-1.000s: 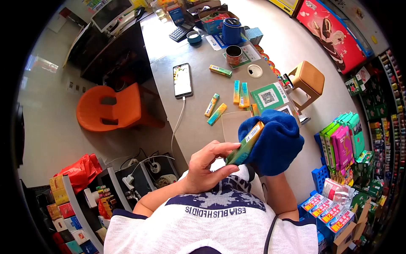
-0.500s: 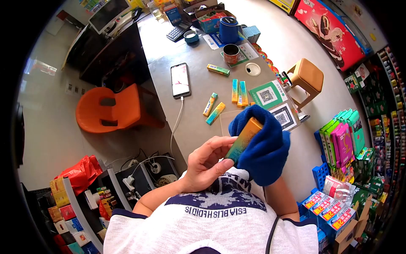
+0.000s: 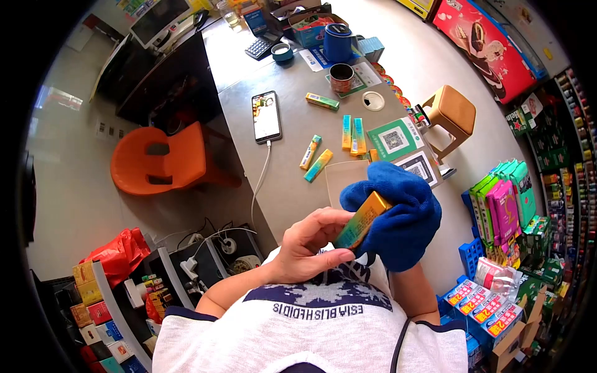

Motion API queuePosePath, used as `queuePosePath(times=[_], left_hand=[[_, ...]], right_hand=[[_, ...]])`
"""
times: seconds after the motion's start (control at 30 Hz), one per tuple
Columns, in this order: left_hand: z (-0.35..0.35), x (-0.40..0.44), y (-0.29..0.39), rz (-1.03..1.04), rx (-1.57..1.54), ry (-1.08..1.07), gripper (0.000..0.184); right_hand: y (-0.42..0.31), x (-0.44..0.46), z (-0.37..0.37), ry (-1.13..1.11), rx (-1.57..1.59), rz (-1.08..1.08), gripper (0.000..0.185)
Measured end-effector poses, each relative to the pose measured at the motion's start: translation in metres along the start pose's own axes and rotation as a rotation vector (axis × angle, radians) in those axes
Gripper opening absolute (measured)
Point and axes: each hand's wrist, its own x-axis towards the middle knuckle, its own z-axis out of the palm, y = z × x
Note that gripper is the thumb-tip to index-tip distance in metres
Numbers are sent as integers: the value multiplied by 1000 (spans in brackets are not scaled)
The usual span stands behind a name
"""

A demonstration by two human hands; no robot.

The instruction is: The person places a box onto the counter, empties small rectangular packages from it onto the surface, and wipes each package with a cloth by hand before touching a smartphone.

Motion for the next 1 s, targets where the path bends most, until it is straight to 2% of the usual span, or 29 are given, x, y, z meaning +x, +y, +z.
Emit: queuePosePath(times=[0.1,0.13,0.23,0.3,0.33,0.43,0.47,0.5,0.6,0.63,0.67,0.73,0.8,0.83,0.9,0.97,1.0], left_hand=[[3,-1,-1,-1,-6,8,44],[3,-1,0,-11,-14,5,44],[4,-4,-1,-48,-63,-13,44],[2,-5,1,-118,-117,-37,45],[-2,-6,4,-174,-152,-56,46],[-7,-7,5,-280,-324,-48,49],[-9,-7,5,-313,-418,-43,50],[-7,-7,4,-255,-454,1,54],[-4,-5,0,-196,-531,125,60],[-8,-6,-5,-161,-504,86,59],[-6,-6,-4,-175,-506,139,59],[2,-6,1,-203,-509,246,58],[4,-8,2,-193,-447,256,57],[4,-10,1,-183,-415,246,57],[3,-13,2,-188,-352,191,57],[-1,-16,5,-219,-292,97,60],[-3,-18,3,-216,-294,68,60]], right_hand=[[-25,4,4,88,-53,-76,59],[-22,5,4,97,36,-111,56],[-19,11,6,94,99,-338,50],[-39,23,9,-86,-272,-236,49],[-75,33,9,-256,-625,-24,51],[-5,9,0,-107,238,116,39],[-4,10,3,-46,277,126,37],[-10,13,9,17,198,115,35],[-38,8,36,316,-974,-80,38],[-17,8,30,182,-571,-167,46],[-21,7,33,98,-435,-137,55],[-14,-1,30,-110,-504,-116,63],[-2,-5,29,-279,-486,-91,70],[7,-9,25,-275,-445,-163,71],[7,-9,27,-232,-135,-28,66],[-22,-3,27,-101,-472,-51,60],[-21,-2,26,-22,-389,-66,54]])
